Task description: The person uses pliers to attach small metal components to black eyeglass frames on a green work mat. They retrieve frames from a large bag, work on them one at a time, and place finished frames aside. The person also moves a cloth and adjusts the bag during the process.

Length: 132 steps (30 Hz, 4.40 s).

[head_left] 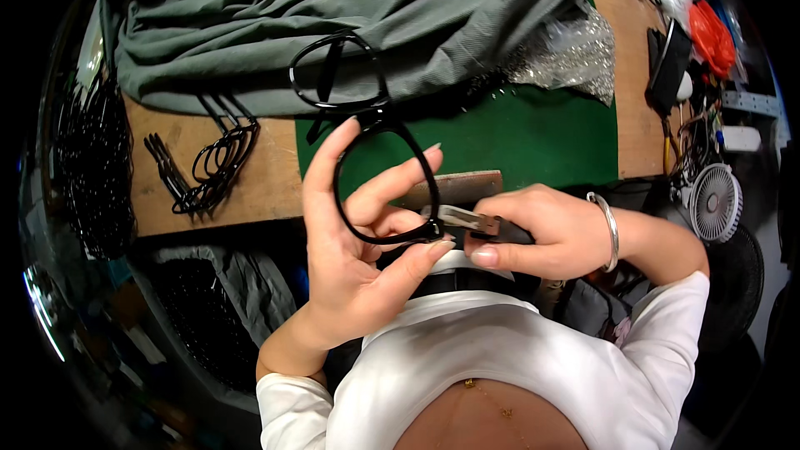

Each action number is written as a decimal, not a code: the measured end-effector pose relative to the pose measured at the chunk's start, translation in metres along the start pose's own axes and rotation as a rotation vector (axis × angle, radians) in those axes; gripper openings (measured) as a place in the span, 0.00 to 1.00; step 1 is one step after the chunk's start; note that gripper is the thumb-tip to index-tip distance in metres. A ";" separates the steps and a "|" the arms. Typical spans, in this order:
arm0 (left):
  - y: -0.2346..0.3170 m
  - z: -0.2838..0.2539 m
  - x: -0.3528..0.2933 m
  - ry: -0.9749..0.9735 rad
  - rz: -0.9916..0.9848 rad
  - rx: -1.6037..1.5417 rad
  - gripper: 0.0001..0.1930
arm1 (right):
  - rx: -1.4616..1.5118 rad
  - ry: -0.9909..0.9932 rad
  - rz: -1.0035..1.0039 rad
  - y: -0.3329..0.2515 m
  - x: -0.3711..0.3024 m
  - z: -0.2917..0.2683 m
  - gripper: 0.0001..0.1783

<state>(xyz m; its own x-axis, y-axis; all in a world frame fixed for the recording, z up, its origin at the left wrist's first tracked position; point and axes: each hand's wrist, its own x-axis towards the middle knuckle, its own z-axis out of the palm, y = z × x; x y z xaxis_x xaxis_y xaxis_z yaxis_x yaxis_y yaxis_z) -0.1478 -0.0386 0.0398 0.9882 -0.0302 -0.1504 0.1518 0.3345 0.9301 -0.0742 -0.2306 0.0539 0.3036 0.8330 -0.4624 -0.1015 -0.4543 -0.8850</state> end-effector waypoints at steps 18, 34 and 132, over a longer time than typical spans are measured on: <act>-0.013 0.000 0.011 -0.051 -0.037 0.078 0.43 | -0.224 0.181 -0.084 0.025 0.009 -0.021 0.24; -0.044 0.003 -0.026 0.031 -0.171 0.066 0.34 | -0.767 0.832 0.036 0.079 0.033 -0.039 0.10; -0.009 -0.020 -0.025 -0.203 -0.069 0.580 0.17 | -0.798 0.444 -0.423 0.037 0.026 -0.001 0.17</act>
<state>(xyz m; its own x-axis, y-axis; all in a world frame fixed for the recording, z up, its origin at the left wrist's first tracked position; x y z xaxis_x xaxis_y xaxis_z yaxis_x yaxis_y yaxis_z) -0.1741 -0.0219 0.0286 0.9515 -0.2317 -0.2026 0.1462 -0.2392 0.9599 -0.0691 -0.2261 0.0096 0.5100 0.8558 0.0871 0.7115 -0.3628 -0.6018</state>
